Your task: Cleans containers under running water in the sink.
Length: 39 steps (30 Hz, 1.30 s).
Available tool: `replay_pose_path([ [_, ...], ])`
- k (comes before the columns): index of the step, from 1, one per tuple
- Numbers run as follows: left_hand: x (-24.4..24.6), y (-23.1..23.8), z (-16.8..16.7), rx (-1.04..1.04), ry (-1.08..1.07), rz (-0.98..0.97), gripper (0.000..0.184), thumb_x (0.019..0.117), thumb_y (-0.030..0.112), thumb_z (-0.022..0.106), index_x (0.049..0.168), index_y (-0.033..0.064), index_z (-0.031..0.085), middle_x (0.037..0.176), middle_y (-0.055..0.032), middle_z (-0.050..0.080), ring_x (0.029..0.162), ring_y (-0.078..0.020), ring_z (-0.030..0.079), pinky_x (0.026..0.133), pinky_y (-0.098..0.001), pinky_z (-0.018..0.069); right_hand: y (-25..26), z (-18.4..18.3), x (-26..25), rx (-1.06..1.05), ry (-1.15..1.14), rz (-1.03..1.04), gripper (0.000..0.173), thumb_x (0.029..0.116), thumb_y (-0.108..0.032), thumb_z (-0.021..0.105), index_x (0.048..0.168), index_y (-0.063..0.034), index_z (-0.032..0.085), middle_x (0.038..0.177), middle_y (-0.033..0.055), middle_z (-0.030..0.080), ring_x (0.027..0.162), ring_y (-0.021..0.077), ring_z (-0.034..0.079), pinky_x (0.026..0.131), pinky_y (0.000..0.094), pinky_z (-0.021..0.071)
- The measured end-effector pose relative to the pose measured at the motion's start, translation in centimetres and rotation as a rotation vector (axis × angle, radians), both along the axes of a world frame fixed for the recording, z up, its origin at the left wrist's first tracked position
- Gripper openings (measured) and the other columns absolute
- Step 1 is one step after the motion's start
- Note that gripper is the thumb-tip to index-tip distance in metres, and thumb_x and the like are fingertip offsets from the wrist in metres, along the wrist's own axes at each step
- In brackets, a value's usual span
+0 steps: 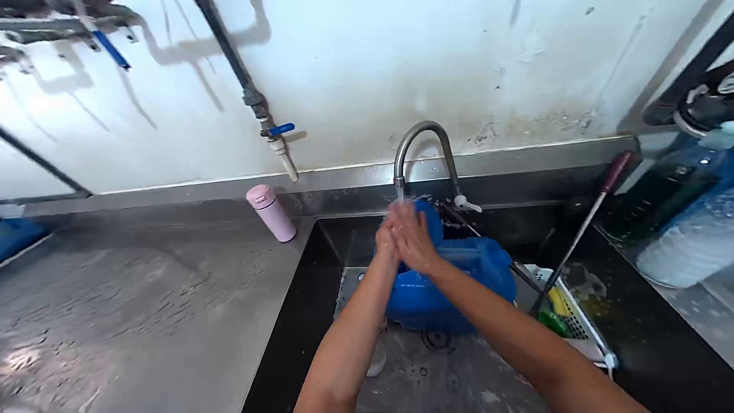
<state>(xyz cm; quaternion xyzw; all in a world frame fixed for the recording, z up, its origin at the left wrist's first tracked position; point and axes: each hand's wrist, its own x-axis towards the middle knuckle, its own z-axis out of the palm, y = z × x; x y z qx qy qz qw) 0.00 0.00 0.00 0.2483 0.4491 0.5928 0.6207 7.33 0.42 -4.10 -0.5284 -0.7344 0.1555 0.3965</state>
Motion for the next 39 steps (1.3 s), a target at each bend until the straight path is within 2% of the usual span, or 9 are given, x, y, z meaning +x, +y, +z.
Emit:
replay_pose_path([
  [5,-2.1,0.8,0.7,-0.08,0.032,-0.099,0.039,0.1127,0.028,0.032,0.12,-0.0007,0.058,0.098,-0.015,0.065,0.087,-0.0224,0.064,0.078,-0.0396,0.0545,1.8,2.3,2.7,-0.295,0.009,-0.184,0.061,0.1082,-0.047,0.044,0.139,0.005,0.053,0.133,0.0305,0.06,0.128,0.0466,0.056,0.106,0.0634,0.0426],
  [9,-7.2,3.1,-2.4,0.29,0.57,-0.218,0.044,0.1128,0.023,0.031,0.102,-0.0068,0.062,0.087,-0.0101,0.063,0.081,-0.0128,0.062,0.079,-0.0316,0.0523,-0.4,2.6,2.3,0.041,-0.091,0.023,0.057,0.0935,-0.041,0.072,0.106,0.0143,0.065,0.094,0.0286,0.069,0.091,0.0444,0.07,0.081,0.061,0.0549],
  [12,-9.3,3.5,-6.3,0.361,0.882,-0.48,0.032,0.0998,0.0,0.047,0.13,-0.0108,0.054,0.144,-0.0282,0.051,0.133,-0.0318,0.052,0.11,-0.0461,0.0432,-1.2,1.9,1.5,-0.221,-0.451,0.365,0.055,0.0996,-0.043,0.065,0.116,0.0097,0.066,0.114,0.0307,0.066,0.111,0.0469,0.064,0.096,0.0638,0.0465],
  [15,-7.7,1.8,-8.4,0.406,0.965,-0.433,0.054,0.0902,-0.011,0.042,0.145,-0.0103,0.046,0.158,-0.0319,0.035,0.149,-0.0399,0.035,0.122,-0.0495,0.0293,1.5,1.1,0.3,-0.543,-0.402,0.139,0.045,0.109,-0.027,0.049,0.135,0.0088,0.057,0.145,0.031,0.05,0.136,0.0453,0.049,0.112,0.0584,0.0393],
  [19,-7.0,0.7,-5.8,0.261,0.706,-0.176,0.053,0.092,-0.017,0.037,0.144,-0.0096,0.045,0.14,-0.0287,0.054,0.126,-0.0314,0.057,0.105,-0.0435,0.0469,1.2,1.1,-2.4,-0.401,-0.41,0.138,0.039,0.0986,-0.003,0.055,0.137,-0.0005,0.061,0.152,0.0237,0.048,0.143,0.0443,0.04,0.112,0.0641,0.0343],
  [24,-4.8,0.5,-2.6,0.011,0.147,0.043,0.058,0.0937,-0.016,0.039,0.148,0.002,0.037,0.131,-0.0238,0.053,0.106,-0.0289,0.058,0.087,-0.0456,0.052,1.4,5.0,1.0,-0.566,0.287,-0.176,0.04,0.105,-0.006,0.047,0.144,-0.0001,0.051,0.137,0.0298,0.057,0.127,0.0437,0.056,0.103,0.0606,0.0452],
  [29,-0.7,2.7,-3.0,0.128,0.625,-0.172,0.029,0.1074,0.004,0.046,0.127,-0.0141,0.056,0.12,-0.0277,0.063,0.109,-0.0284,0.06,0.099,-0.0414,0.0457,-5.0,6.2,-0.9,-0.214,0.155,-0.248,0.058,0.1006,0.002,0.051,0.157,0.0016,0.035,0.151,0.0334,0.042,0.134,0.0481,0.05,0.108,0.0564,0.0453],
  [35,-3.1,3.3,3.0,0.257,0.953,-0.357,0.035,0.0982,0.005,0.063,0.132,-0.0026,0.06,0.121,-0.0246,0.067,0.109,-0.0344,0.065,0.096,-0.0536,0.0511,-0.4,-0.7,-0.7,-0.451,1.136,-0.382,0.042,0.1081,-0.001,0.042,0.149,0.0046,0.035,0.136,0.0286,0.052,0.116,0.031,0.059,0.096,0.0434,0.0507],
  [39,-5.9,-0.9,1.5,0.092,0.702,-0.081,0.045,0.0977,-0.001,0.061,0.14,-0.0081,0.046,0.123,-0.0273,0.06,0.105,-0.0304,0.064,0.091,-0.0439,0.0541,4.6,2.3,0.4,-0.634,0.283,0.018,0.049,0.1134,-0.027,0.037,0.135,0.0143,0.053,0.136,0.0348,0.056,0.13,0.0419,0.054,0.112,0.0542,0.0383],
])
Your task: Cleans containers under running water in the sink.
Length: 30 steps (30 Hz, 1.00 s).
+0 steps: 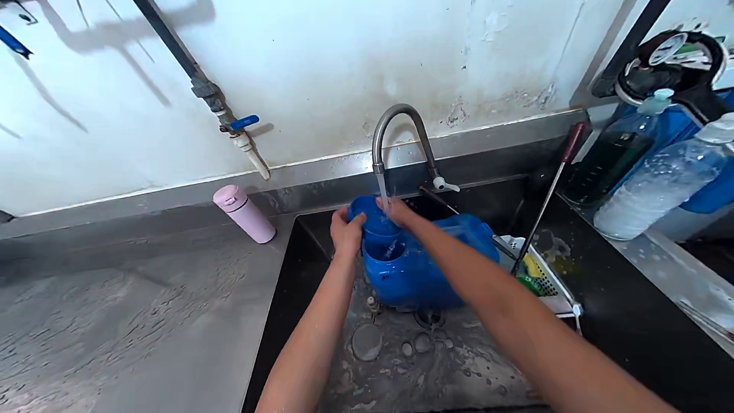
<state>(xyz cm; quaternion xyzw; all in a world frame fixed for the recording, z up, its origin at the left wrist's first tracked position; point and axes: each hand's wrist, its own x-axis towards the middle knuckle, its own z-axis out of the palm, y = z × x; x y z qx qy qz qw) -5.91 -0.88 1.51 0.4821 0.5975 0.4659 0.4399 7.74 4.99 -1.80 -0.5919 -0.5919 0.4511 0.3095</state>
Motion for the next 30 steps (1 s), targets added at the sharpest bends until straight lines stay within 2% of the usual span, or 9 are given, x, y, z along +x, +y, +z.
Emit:
replay_pose_path([
  [3,1.5,-1.7,-3.7,-0.212,-0.301,0.105,0.045,0.1012,-0.008,0.045,0.144,-0.0033,0.034,0.12,-0.0234,0.053,0.092,-0.0259,0.062,0.074,-0.0368,0.0566,0.3,4.7,0.9,0.004,-0.512,0.228,0.051,0.1099,-0.037,0.046,0.131,0.0064,0.062,0.138,0.0306,0.058,0.134,0.0451,0.053,0.11,0.0639,0.0389],
  [5,3.5,-0.8,-5.3,-0.16,-0.31,0.101,0.048,0.1002,-0.011,0.042,0.147,-0.0019,0.035,0.126,-0.0258,0.054,0.1,-0.0288,0.062,0.08,-0.0414,0.0552,-3.2,5.9,0.9,0.159,-0.493,0.125,0.041,0.1088,-0.026,0.051,0.139,0.001,0.058,0.144,0.0279,0.052,0.129,0.0445,0.056,0.105,0.0616,0.0448],
  [10,5.7,5.3,-3.0,0.085,0.229,-0.004,0.028,0.0973,-0.005,0.054,0.124,-0.0061,0.064,0.118,-0.0278,0.066,0.112,-0.0381,0.063,0.098,-0.055,0.0488,-7.5,-3.1,0.4,0.352,0.308,-0.54,0.058,0.1004,0.01,0.038,0.157,0.0072,0.026,0.157,0.0315,0.038,0.142,0.0376,0.047,0.115,0.0434,0.0414],
  [13,5.9,2.8,0.9,0.133,0.182,-0.077,0.031,0.0967,-0.005,0.058,0.128,-0.0059,0.061,0.12,-0.0247,0.065,0.109,-0.0322,0.063,0.095,-0.0493,0.0505,-5.7,-4.0,0.2,0.044,0.863,-0.617,0.052,0.1046,0.006,0.04,0.154,-0.0045,0.029,0.143,0.0254,0.047,0.12,0.031,0.057,0.094,0.0458,0.0522],
  [18,3.0,-2.5,-2.4,0.001,-0.289,0.241,0.039,0.1057,0.003,0.047,0.145,-0.0003,0.042,0.125,-0.019,0.057,0.101,-0.0227,0.062,0.086,-0.0394,0.0536,0.5,-0.6,1.8,0.017,0.179,0.023,0.036,0.1078,-0.014,0.05,0.136,0.006,0.058,0.138,0.0301,0.058,0.132,0.0408,0.053,0.111,0.0586,0.0396],
  [21,4.8,-2.2,-4.8,-0.093,-0.441,0.32,0.039,0.1078,0.0,0.034,0.147,0.0022,0.039,0.117,-0.0173,0.055,0.091,-0.0206,0.059,0.076,-0.0364,0.0527,-1.4,4.5,1.8,0.197,-0.162,0.128,0.034,0.108,-0.015,0.047,0.134,-0.0006,0.063,0.143,0.0277,0.053,0.129,0.0438,0.055,0.105,0.062,0.0439],
  [24,7.2,1.6,-5.5,0.001,-0.325,0.218,0.036,0.1031,0.0,0.044,0.139,-0.0033,0.049,0.113,-0.0173,0.063,0.091,-0.0187,0.061,0.081,-0.0375,0.0533,-6.9,2.4,2.1,0.52,-0.125,-0.208,0.052,0.0979,0.004,0.049,0.149,-0.0073,0.052,0.156,0.0245,0.042,0.122,0.0427,0.061,0.093,0.0574,0.0545],
  [25,7.5,3.2,-4.9,0.037,-0.255,0.172,0.036,0.1007,-0.002,0.051,0.137,-0.0064,0.053,0.114,-0.0203,0.065,0.094,-0.0215,0.062,0.084,-0.0395,0.0531,-7.5,0.2,2.5,0.577,-0.037,-0.344,0.057,0.0944,0.009,0.048,0.15,-0.0022,0.047,0.156,0.0254,0.042,0.132,0.0431,0.054,0.103,0.0572,0.049],
  [30,7.7,5.1,-0.1,0.123,0.169,-0.07,0.04,0.0942,-0.007,0.058,0.133,-0.0021,0.062,0.129,-0.0237,0.065,0.12,-0.0337,0.062,0.101,-0.0513,0.0493,-3.7,-4.4,3.3,0.341,0.39,-0.599,0.058,0.0981,0.007,0.038,0.155,0.0041,0.03,0.152,0.0258,0.046,0.137,0.0299,0.05,0.113,0.0421,0.0421],
])
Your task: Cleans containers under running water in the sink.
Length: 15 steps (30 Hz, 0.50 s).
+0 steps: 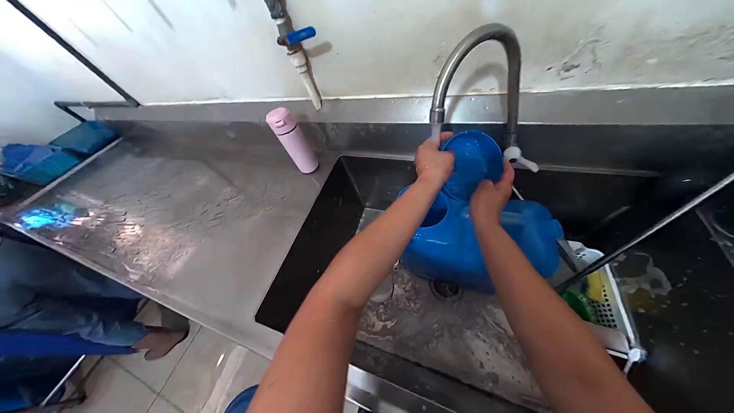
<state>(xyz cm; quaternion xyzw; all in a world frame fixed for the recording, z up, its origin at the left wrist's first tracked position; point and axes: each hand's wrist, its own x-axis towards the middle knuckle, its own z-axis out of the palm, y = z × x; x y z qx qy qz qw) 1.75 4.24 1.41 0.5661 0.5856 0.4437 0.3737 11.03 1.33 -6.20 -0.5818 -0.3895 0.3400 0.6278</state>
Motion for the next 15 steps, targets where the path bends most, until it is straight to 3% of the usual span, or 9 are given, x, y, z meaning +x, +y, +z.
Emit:
replay_pose_path([
  [2,-2.9,-1.5,1.2,0.105,0.254,-0.054,0.044,0.094,-0.009,0.054,0.138,-0.0046,0.055,0.133,-0.0259,0.061,0.125,-0.0364,0.06,0.106,-0.0513,0.0478,0.8,0.8,-1.1,-0.006,-0.136,0.179,0.05,0.1005,0.001,0.046,0.149,0.0074,0.039,0.146,0.0282,0.05,0.132,0.0327,0.055,0.11,0.0449,0.046],
  [5,-11.2,-3.6,-0.4,0.483,0.602,-0.081,0.043,0.0861,-0.013,0.057,0.129,-0.007,0.064,0.127,-0.0285,0.064,0.122,-0.0413,0.062,0.103,-0.0542,0.0495,-2.0,2.9,-4.9,0.082,-0.453,0.413,0.058,0.0976,0.0,0.053,0.153,0.0071,0.035,0.155,0.0319,0.036,0.133,0.0403,0.051,0.103,0.0492,0.0496],
  [6,-14.8,-4.2,-1.3,0.554,0.647,-0.058,0.042,0.0849,-0.012,0.057,0.126,-0.0065,0.066,0.124,-0.0286,0.066,0.12,-0.0423,0.063,0.102,-0.0558,0.05,-3.8,2.5,-7.1,0.137,-0.523,0.495,0.057,0.0962,-0.002,0.055,0.15,0.0075,0.039,0.153,0.032,0.039,0.133,0.0401,0.051,0.103,0.0496,0.0503],
  [7,-18.7,-4.9,-2.4,0.565,0.634,-0.009,0.041,0.0852,-0.012,0.056,0.125,-0.0079,0.066,0.123,-0.0289,0.066,0.12,-0.0419,0.063,0.103,-0.0555,0.0493,-5.8,1.1,-9.7,0.15,-0.55,0.626,0.053,0.0958,-0.003,0.057,0.146,0.0079,0.045,0.152,0.0314,0.043,0.137,0.04,0.05,0.109,0.0505,0.0471],
  [9,-27.0,-6.4,-4.7,0.41,0.466,0.169,0.039,0.0926,-0.01,0.053,0.131,-0.0127,0.056,0.127,-0.0293,0.064,0.121,-0.0357,0.063,0.105,-0.0493,0.0496,-8.8,-4.0,-15.5,-0.031,-0.582,1.003,0.051,0.0955,-0.008,0.062,0.145,0.0047,0.053,0.154,0.0298,0.043,0.144,0.0409,0.044,0.118,0.0509,0.0378],
  [12,-38.1,-8.7,-8.3,0.152,0.045,0.581,0.055,0.098,0.0,0.053,0.149,-0.005,0.033,0.13,-0.0244,0.058,0.109,-0.0219,0.064,0.091,-0.0391,0.0552,-8.1,-16.7,-22.5,-0.377,-0.77,1.343,0.079,0.0886,-0.018,0.079,0.157,-0.0079,0.041,0.166,0.0279,0.022,0.15,0.0506,0.028,0.115,0.0674,0.0314],
  [13,-41.2,-10.0,-8.9,0.082,0.002,0.656,0.065,0.1012,0.01,0.055,0.156,-0.0016,0.022,0.138,-0.0263,0.052,0.115,-0.0238,0.062,0.095,-0.0398,0.0544,-7.1,-20.7,-23.7,-0.455,-0.829,1.366,0.088,0.0849,-0.019,0.083,0.16,-0.0123,0.036,0.168,0.0263,0.016,0.152,0.052,0.021,0.115,0.0726,0.0263],
  [14,-43.9,-11.9,-9.4,0.002,0.015,0.675,0.078,0.1025,0.02,0.056,0.16,-0.0002,0.008,0.152,-0.0296,0.04,0.131,-0.0293,0.054,0.106,-0.0426,0.0489,-6.2,-24.0,-24.3,-0.508,-0.87,1.357,0.097,0.0805,-0.019,0.087,0.161,-0.0146,0.034,0.17,0.0256,0.012,0.153,0.0533,0.015,0.115,0.0761,0.0206],
  [15,-45.8,-14.4,-9.8,-0.077,0.072,0.652,0.09,0.102,0.029,0.057,0.161,-0.0013,-0.003,0.161,-0.0324,0.025,0.145,-0.0352,0.04,0.117,-0.0452,0.0391,-5.6,-26.6,-24.4,-0.546,-0.893,1.34,0.104,0.0755,-0.019,0.09,0.162,-0.0151,0.033,0.17,0.026,0.009,0.154,0.0549,0.01,0.116,0.0786,0.0156],
])
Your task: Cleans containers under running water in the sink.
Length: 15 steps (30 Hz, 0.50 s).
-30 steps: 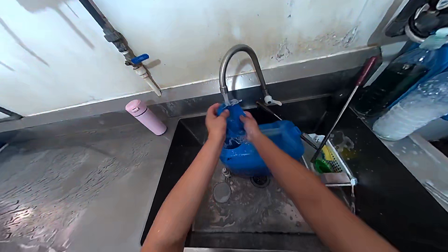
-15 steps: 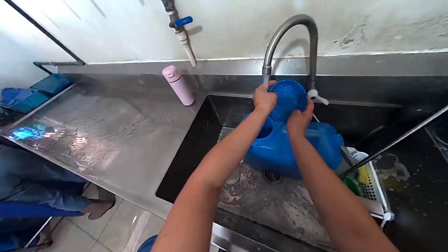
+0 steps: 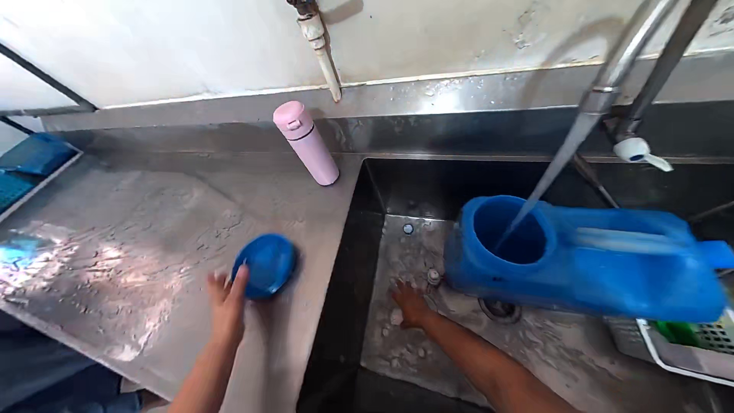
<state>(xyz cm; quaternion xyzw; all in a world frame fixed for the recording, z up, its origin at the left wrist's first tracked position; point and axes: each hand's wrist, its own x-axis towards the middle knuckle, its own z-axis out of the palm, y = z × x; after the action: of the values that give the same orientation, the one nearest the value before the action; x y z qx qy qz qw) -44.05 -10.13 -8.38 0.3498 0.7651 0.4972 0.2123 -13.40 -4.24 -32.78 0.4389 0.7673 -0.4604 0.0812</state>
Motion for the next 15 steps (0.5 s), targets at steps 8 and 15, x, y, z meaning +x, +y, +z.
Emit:
replay_pose_path([
  [8,4.6,-4.3,-4.4,-0.294,1.006,-0.723,0.118,0.0804,0.07,0.055,0.148,-0.0229,0.03,0.153,-0.0483,0.027,0.143,-0.0679,0.024,0.115,-0.0745,0.0222,-5.2,-8.3,5.0,0.001,-0.109,0.07,0.097,0.0802,-0.013,0.086,0.162,-0.0204,0.034,0.171,0.0214,0.014,0.156,0.0505,0.004,0.113,0.0826,0.0097],
  [15,15.1,17.9,0.3,-0.464,0.625,-0.98,0.074,0.1048,0.027,0.056,0.158,-0.0108,0.02,0.165,-0.0357,0.013,0.156,-0.0492,0.01,0.126,-0.06,0.0083,-8.2,16.2,7.6,0.616,0.453,-0.159,0.091,0.0658,-0.044,0.09,0.146,-0.015,0.058,0.149,0.0318,0.049,0.137,0.0578,0.044,0.104,0.0766,0.0354],
])
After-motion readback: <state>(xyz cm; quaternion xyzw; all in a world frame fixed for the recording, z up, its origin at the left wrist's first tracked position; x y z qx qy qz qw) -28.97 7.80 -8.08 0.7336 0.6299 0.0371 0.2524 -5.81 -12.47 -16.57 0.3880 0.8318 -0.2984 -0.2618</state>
